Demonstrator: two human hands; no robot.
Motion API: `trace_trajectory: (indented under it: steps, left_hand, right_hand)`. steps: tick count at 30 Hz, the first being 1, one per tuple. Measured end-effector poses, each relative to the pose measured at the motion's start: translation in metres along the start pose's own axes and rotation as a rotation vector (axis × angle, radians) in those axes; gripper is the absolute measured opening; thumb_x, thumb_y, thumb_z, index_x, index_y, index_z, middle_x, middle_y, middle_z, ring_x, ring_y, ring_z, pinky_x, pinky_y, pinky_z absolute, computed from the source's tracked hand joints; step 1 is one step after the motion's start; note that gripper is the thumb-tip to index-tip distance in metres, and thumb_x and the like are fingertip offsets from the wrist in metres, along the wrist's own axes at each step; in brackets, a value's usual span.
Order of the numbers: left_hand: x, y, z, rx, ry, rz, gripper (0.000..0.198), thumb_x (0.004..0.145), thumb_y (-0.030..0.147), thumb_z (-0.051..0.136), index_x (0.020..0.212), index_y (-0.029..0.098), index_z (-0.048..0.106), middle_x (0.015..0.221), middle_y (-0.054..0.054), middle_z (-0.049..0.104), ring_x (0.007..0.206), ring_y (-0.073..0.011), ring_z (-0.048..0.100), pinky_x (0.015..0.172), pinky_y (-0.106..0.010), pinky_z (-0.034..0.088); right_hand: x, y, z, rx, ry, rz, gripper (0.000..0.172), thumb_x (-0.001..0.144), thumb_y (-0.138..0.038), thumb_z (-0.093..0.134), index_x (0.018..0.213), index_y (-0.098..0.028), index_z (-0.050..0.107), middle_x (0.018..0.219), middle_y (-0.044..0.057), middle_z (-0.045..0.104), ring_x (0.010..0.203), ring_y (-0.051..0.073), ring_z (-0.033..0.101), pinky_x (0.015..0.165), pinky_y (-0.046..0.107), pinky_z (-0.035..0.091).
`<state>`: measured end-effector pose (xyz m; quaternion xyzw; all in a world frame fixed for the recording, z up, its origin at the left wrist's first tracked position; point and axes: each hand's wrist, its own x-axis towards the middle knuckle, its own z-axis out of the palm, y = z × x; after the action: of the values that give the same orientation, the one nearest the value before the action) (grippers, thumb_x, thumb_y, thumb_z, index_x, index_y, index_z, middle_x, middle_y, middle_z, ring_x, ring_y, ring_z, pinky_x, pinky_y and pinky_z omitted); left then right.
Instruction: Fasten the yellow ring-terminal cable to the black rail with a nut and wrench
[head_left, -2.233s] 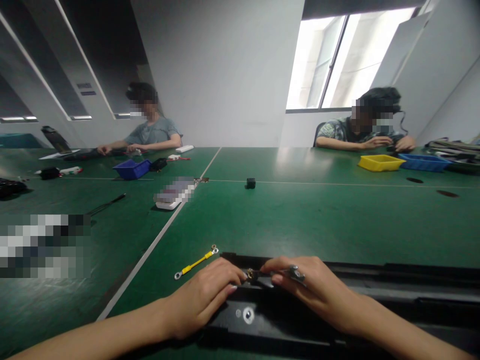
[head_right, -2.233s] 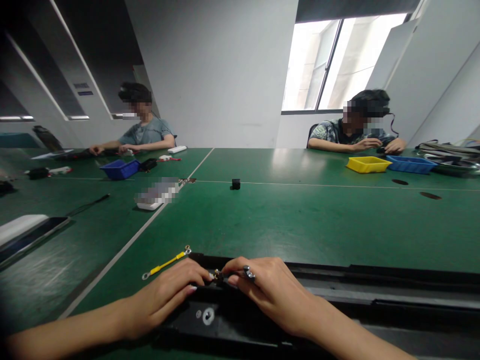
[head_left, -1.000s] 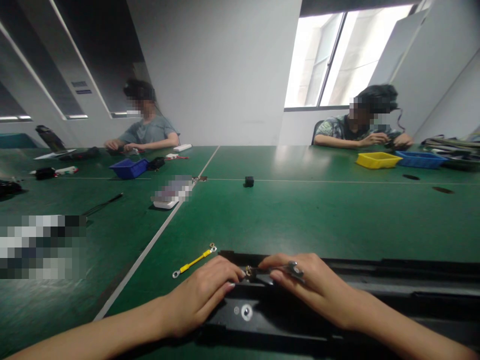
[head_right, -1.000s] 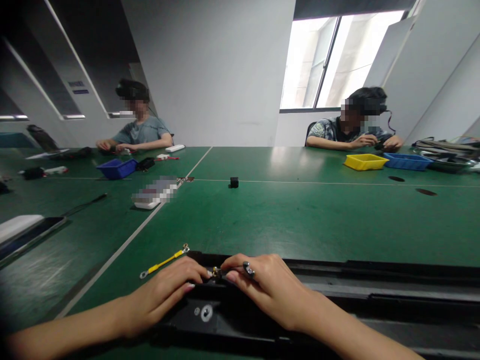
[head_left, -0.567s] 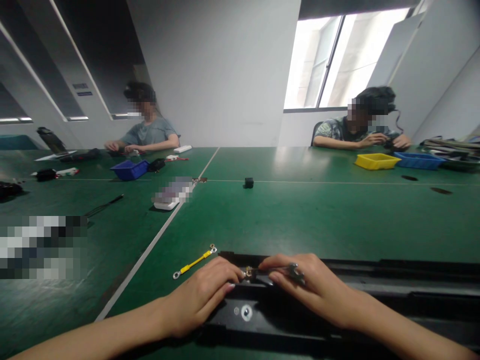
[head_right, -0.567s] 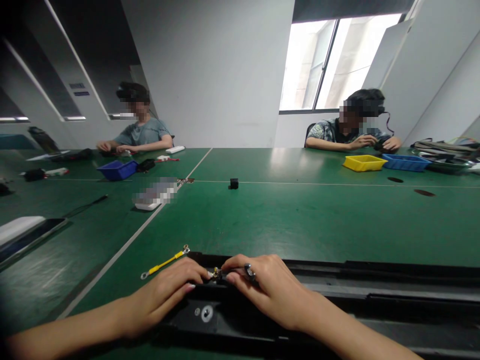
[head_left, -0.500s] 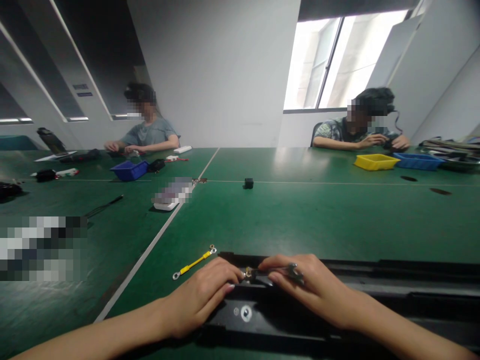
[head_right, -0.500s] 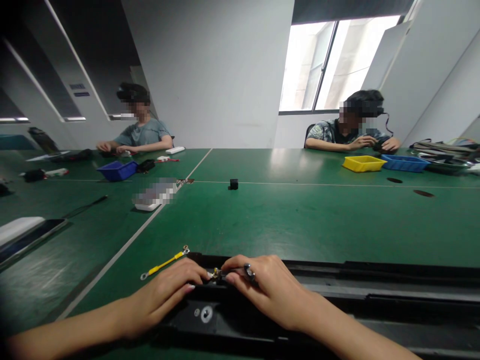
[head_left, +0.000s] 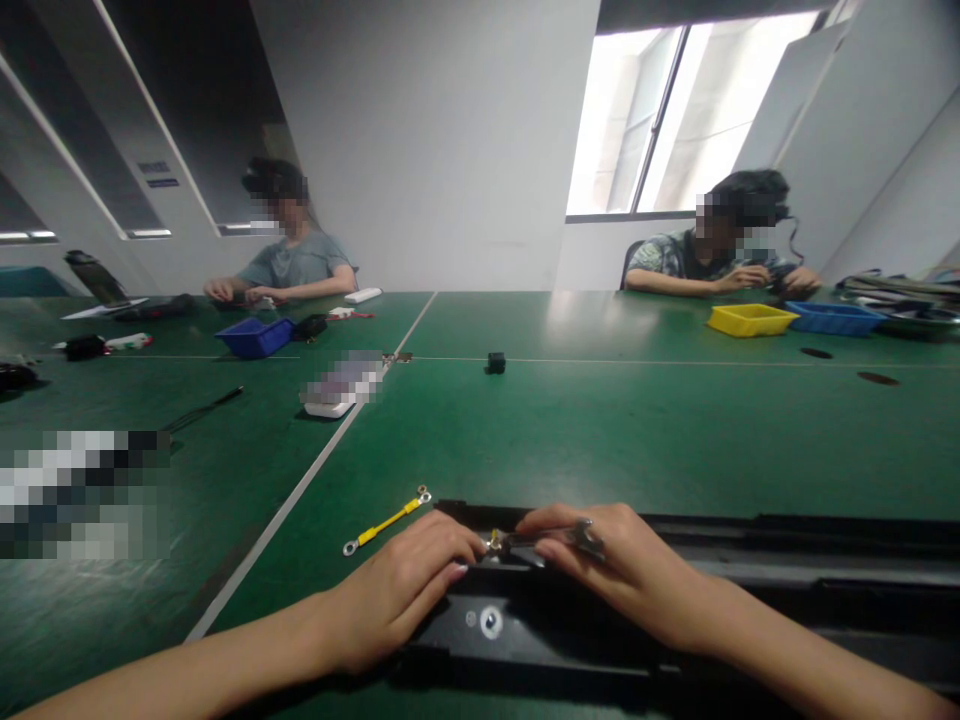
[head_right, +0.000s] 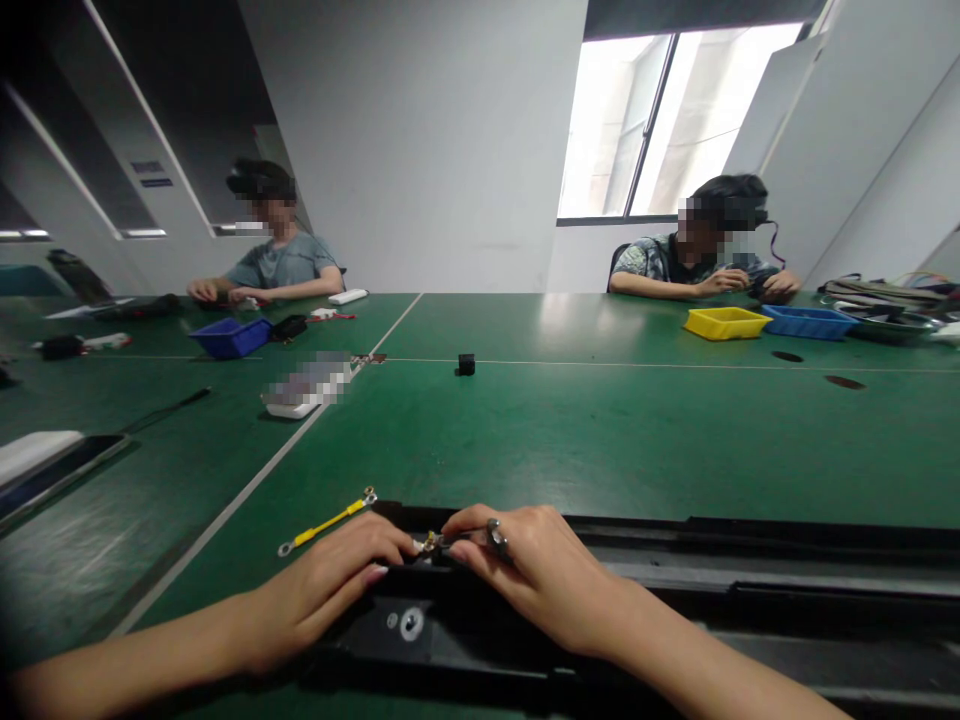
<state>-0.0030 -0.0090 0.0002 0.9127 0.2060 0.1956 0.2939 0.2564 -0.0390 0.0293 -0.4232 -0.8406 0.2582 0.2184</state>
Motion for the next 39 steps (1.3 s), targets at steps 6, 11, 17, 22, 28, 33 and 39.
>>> trace_trajectory:
  steps: [6, 11, 17, 22, 28, 33, 39]
  left_hand:
    - [0.0, 0.0011, -0.0002, -0.016, -0.007, -0.003, 0.022, 0.098, 0.015, 0.031, 0.108, 0.017, 0.051, 0.112, -0.008, 0.057, 0.106, -0.0193, 0.05, 0.096, -0.032, 0.039]
    - [0.0001, 0.0015, -0.0005, 0.003, 0.004, 0.0, 0.024, 0.099, 0.019, 0.03, 0.108, 0.017, 0.051, 0.111, -0.01, 0.058, 0.105, -0.0206, 0.051, 0.096, -0.034, 0.041]
    - [0.0005, 0.0031, -0.0003, 0.012, 0.014, 0.013, 0.022, 0.099, 0.018, 0.03, 0.106, 0.017, 0.051, 0.11, -0.009, 0.059, 0.103, -0.0199, 0.052, 0.095, -0.033, 0.041]
    - [0.0007, 0.002, -0.0001, 0.017, 0.018, 0.009, 0.021, 0.098, 0.017, 0.031, 0.107, 0.017, 0.051, 0.111, -0.008, 0.058, 0.105, -0.0196, 0.052, 0.096, -0.033, 0.041]
    - [-0.0006, 0.0016, -0.0002, 0.009, 0.003, 0.009, 0.022, 0.099, 0.017, 0.03, 0.108, 0.017, 0.05, 0.111, -0.009, 0.058, 0.104, -0.0199, 0.051, 0.096, -0.034, 0.04]
    - [0.0006, 0.0025, -0.0007, 0.017, 0.008, 0.011, 0.022, 0.099, 0.018, 0.03, 0.107, 0.017, 0.051, 0.111, -0.01, 0.058, 0.105, -0.0205, 0.052, 0.096, -0.034, 0.041]
    - [0.0007, 0.0017, 0.0002, 0.033, 0.017, 0.012, 0.022, 0.099, 0.018, 0.031, 0.106, 0.017, 0.052, 0.109, -0.01, 0.059, 0.102, -0.0208, 0.053, 0.094, -0.035, 0.043]
  right_hand:
    - [0.0003, -0.0012, -0.0001, 0.0, 0.0, 0.0, 0.033, 0.096, -0.037, 0.039, 0.107, -0.017, 0.063, 0.087, 0.006, 0.071, 0.075, 0.016, 0.066, 0.071, 0.026, 0.049]
    - [0.0012, -0.0011, -0.0005, -0.003, -0.006, -0.01, 0.034, 0.097, -0.037, 0.038, 0.108, -0.016, 0.063, 0.087, 0.007, 0.071, 0.075, 0.016, 0.066, 0.071, 0.026, 0.049]
    - [0.0004, 0.0006, 0.0002, -0.031, 0.013, -0.037, 0.033, 0.097, -0.037, 0.038, 0.108, -0.017, 0.063, 0.086, 0.006, 0.07, 0.075, 0.016, 0.066, 0.07, 0.025, 0.049]
    - [-0.0001, 0.001, 0.0003, -0.039, 0.021, -0.057, 0.033, 0.097, -0.037, 0.038, 0.108, -0.017, 0.062, 0.087, 0.006, 0.071, 0.076, 0.016, 0.066, 0.072, 0.025, 0.049]
    - [0.0013, 0.0037, 0.0017, -0.042, 0.027, -0.076, 0.033, 0.098, -0.037, 0.039, 0.107, -0.016, 0.063, 0.09, 0.008, 0.071, 0.079, 0.016, 0.068, 0.072, 0.024, 0.05]
    - [0.0019, 0.0061, 0.0025, -0.002, 0.042, -0.109, 0.031, 0.096, -0.034, 0.043, 0.107, -0.016, 0.065, 0.097, 0.007, 0.072, 0.08, 0.016, 0.068, 0.073, 0.024, 0.051]
    - [0.0024, 0.0026, 0.0008, 0.016, 0.049, -0.108, 0.029, 0.095, -0.033, 0.045, 0.107, -0.017, 0.066, 0.099, 0.006, 0.072, 0.081, 0.016, 0.069, 0.074, 0.024, 0.051]
